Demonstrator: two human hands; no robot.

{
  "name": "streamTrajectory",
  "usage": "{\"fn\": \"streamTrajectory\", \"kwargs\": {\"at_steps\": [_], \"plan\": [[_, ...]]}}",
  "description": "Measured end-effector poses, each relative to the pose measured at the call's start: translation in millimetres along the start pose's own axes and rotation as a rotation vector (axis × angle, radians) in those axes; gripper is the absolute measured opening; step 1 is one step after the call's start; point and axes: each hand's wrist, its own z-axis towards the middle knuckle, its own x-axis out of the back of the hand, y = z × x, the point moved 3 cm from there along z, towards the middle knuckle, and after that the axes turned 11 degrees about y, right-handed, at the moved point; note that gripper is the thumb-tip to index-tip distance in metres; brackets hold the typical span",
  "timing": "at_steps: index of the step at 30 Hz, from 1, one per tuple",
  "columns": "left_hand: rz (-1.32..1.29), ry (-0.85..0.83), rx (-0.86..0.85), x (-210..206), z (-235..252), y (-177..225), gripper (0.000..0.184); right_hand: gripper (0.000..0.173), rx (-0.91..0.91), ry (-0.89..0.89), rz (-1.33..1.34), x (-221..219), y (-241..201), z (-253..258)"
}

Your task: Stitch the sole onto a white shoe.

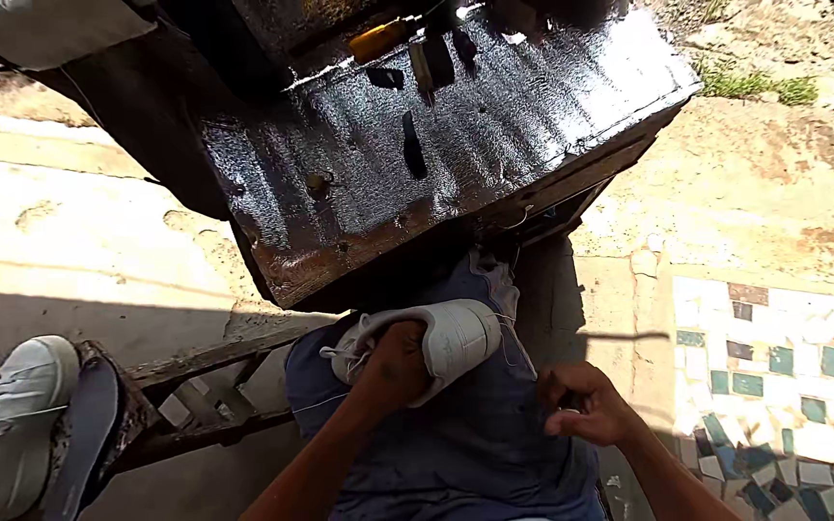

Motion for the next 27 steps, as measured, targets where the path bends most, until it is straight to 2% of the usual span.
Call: {"fn": "streamTrajectory", "kwargs": {"at_steps": [2, 4, 6, 8, 13, 19, 22, 24, 27], "plan": [[0.002, -0.018, 0.003, 0, 0, 1, 0.016, 0.016, 0.017, 0.205, -0.064, -5, -2, 8], [0.015, -0.03, 0.01, 0, 1, 2, 0.015, 0.016, -0.009, 0.461, -0.281, -6, 5, 20], [0.032, -0.04, 0.008, -1, 2, 3, 0.014, 0.02, -0.042, 0.537, -0.472, -6, 12, 30], [0.031, -0.045, 0.016, -1, 2, 2, 0.014, 0.022, -0.003, 0.519, -0.562, -11, 16, 36], [0.021, -0.045, 0.045, 0, 0, 3, 0.015, 0.018, 0.147, 0.467, -0.594, -21, 14, 49], [0.028, -0.047, 0.05, 0, 1, 1, 0.014, 0.019, 0.151, 0.399, -0.817, -16, 6, 56], [0.033, -0.048, 0.06, -1, 1, 2, 0.014, 0.021, -0.002, 0.259, -0.855, -11, -3, 60], [0.024, -0.049, 0.057, -1, 1, 2, 0.014, 0.024, -0.177, 0.142, -0.656, -1, -8, 61], [0.025, -0.045, 0.052, 0, 0, 3, 0.013, 0.023, -0.345, 0.003, -0.38, 15, -9, 57]]}}
